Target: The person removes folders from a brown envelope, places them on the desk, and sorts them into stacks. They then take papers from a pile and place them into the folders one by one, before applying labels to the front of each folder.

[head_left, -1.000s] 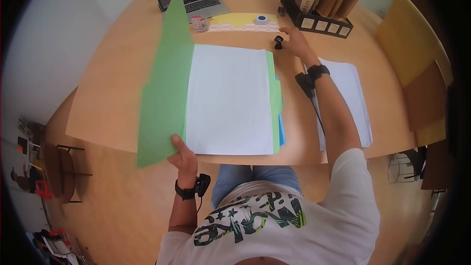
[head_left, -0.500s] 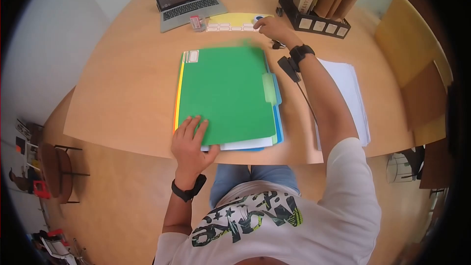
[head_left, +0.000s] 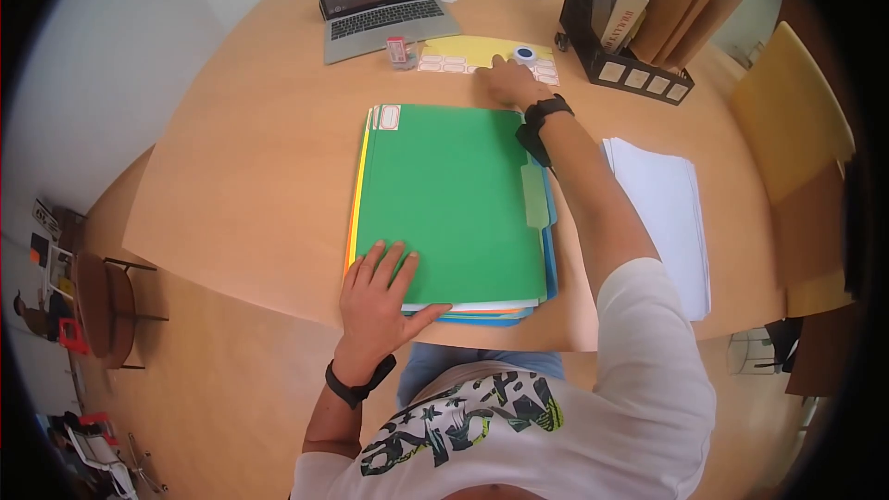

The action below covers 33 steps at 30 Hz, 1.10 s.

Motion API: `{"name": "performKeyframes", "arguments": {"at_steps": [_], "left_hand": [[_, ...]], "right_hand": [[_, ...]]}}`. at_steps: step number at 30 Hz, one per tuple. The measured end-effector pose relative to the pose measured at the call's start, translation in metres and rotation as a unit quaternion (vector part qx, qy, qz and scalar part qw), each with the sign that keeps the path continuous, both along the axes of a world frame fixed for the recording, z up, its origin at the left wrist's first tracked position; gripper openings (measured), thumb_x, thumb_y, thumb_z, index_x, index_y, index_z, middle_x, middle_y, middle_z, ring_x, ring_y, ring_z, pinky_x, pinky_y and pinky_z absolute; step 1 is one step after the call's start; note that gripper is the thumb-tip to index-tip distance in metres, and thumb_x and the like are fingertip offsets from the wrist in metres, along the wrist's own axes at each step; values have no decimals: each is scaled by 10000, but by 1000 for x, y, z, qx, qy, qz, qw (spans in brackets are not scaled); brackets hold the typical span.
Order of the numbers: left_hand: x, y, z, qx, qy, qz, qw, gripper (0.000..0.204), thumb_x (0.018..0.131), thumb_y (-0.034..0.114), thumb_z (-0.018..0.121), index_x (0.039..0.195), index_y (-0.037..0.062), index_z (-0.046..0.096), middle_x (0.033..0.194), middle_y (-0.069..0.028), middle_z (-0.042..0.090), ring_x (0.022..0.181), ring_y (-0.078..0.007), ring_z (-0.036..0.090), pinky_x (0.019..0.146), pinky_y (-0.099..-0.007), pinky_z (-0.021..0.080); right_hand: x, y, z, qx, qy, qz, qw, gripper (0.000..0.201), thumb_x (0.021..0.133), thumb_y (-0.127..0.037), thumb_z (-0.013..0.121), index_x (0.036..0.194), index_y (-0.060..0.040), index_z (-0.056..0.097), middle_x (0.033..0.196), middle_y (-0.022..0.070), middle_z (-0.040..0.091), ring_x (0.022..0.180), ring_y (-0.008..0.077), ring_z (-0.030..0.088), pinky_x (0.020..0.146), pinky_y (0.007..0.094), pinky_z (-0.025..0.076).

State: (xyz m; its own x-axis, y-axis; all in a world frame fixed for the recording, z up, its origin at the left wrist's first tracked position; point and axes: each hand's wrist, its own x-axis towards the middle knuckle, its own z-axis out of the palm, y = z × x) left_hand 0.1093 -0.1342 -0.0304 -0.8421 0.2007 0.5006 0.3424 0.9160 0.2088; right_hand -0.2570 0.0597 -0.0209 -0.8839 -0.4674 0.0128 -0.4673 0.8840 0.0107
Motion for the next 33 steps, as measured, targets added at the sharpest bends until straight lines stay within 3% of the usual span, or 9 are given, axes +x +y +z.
{"name": "performKeyframes", "arguments": {"at_steps": [4,7,16,19,21,23,26,33], "left_hand": [[-5,-4,3,5,-10,-24,1000,632,694,502,757,1106,40,626,1194,-154,604,1143,-385,542,908,-488,455],[-8,-6,5,1,-22,-37,999,638,689,506,759,1099,36,625,1211,-151,599,1148,-384,539,914,-496,451],[-8,-9,1,8,-9,-35,999,631,684,516,760,1075,36,636,1226,-146,596,1152,-372,543,923,-506,446],[-8,-8,-1,14,0,-36,999,628,678,512,764,1077,44,635,1223,-138,599,1149,-365,546,920,-507,449],[-8,-10,-4,11,2,-38,999,626,675,511,766,1078,50,635,1222,-131,601,1148,-362,547,917,-507,451],[-7,-10,-4,12,1,-35,999,624,674,508,767,1082,54,633,1222,-126,603,1145,-360,550,915,-507,453],[-7,-9,-4,11,7,-37,999,622,683,509,760,1089,57,630,1219,-125,607,1142,-359,553,916,-507,453],[-6,-11,-3,-3,15,-44,999,610,725,515,727,1106,49,626,1216,-131,613,1147,-357,554,932,-493,446]], "right_hand": [[1,1,3,35,-10,-9,999,441,922,-109,394,1336,-192,522,1297,176,484,1166,350,520,962,452,449],[-4,-1,-2,87,34,26,995,399,917,-102,409,1285,-155,552,1286,174,497,1168,344,520,949,454,452],[0,-11,5,75,39,28,996,379,891,-87,445,1244,-112,584,1218,156,571,1112,345,567,974,445,429],[8,-21,17,-90,-33,149,984,393,879,-80,466,1256,-103,577,1261,148,558,1138,330,552,976,429,431],[24,-41,21,-129,-77,251,956,424,858,-65,489,1276,-93,555,1293,127,549,1145,315,543,973,418,432],[50,-61,22,-112,-46,348,929,478,824,-37,495,1295,-107,541,1316,109,538,1152,320,535,973,415,429],[67,-74,10,-57,61,399,913,522,801,-43,506,1314,-133,527,1332,94,527,1155,316,538,959,419,434],[85,-80,8,-2,73,310,948,468,836,-139,508,1303,-126,533,1269,106,549,1149,306,537,963,455,410]]}}
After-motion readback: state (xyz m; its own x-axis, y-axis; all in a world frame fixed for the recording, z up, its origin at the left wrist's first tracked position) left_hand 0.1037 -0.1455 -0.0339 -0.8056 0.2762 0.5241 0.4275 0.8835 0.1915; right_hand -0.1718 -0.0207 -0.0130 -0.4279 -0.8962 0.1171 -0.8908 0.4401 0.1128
